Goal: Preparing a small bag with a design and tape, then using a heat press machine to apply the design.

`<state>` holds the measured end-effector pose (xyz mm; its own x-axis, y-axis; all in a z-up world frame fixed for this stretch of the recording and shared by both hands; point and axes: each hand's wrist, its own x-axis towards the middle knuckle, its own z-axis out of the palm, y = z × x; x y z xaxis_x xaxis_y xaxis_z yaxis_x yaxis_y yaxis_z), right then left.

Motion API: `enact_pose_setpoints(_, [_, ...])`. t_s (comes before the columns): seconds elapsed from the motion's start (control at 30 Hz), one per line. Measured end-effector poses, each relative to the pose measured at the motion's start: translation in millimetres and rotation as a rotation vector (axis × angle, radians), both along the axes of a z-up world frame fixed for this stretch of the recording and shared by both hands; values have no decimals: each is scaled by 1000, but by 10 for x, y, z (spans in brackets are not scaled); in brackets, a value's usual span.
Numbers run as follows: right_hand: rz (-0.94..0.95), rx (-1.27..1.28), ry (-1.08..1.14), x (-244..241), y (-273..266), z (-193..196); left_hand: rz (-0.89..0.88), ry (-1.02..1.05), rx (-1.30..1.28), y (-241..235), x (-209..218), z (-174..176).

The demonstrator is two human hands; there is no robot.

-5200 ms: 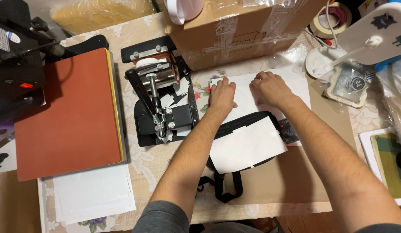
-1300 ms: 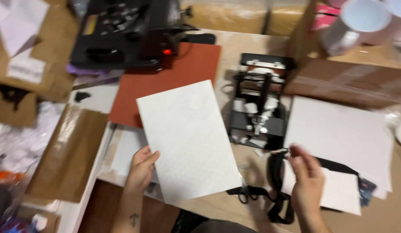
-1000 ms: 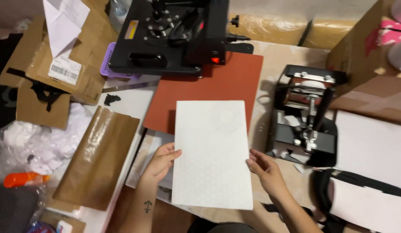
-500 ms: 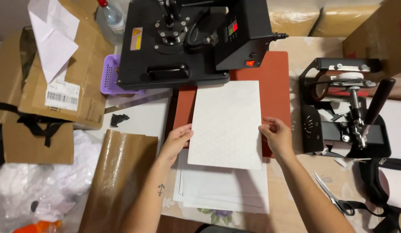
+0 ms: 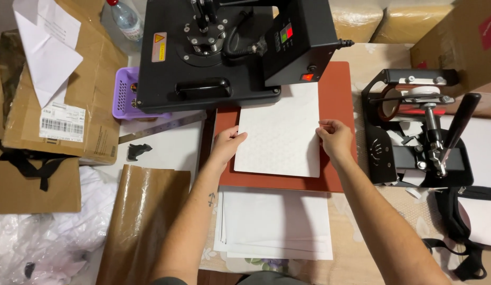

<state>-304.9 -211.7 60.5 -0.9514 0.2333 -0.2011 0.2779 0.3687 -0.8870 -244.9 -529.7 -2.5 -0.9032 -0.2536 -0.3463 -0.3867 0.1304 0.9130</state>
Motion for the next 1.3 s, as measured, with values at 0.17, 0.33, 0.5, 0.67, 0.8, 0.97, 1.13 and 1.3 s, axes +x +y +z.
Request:
enact_pose_setpoints(0.17, [14, 91, 39, 68, -50, 187, 3, 7, -216, 190, 213, 688])
enact_pose_setpoints(0.33, [344, 483, 427, 920, 282, 117, -146, 643, -678, 408, 998, 910])
enact_pose_setpoints(0.5, [1053, 257, 594, 2169, 620, -337, -724, 736, -815, 437, 2262, 162])
enact_pose_setpoints(0.67, [1213, 810, 436, 2554, 1060, -1086, -941, 295, -1018, 376, 2764, -313])
enact_pose_setpoints(0.8, [1168, 886, 528, 2632, 1059, -1160, -923, 290, -1024, 366, 2802, -340])
enact_pose_setpoints(0.97, [1300, 940, 633, 2724, 1243, -1375, -954, 265, -977, 320, 2862, -391])
enact_pose_setpoints(1.13, [1256, 904, 677, 2730, 1227, -1340, -962, 280, -948, 258, 2926, -515])
enact_pose_setpoints(1.3, [1258, 873, 665, 2732, 1220, -1298, -961, 332, -993, 223, 2965, -482])
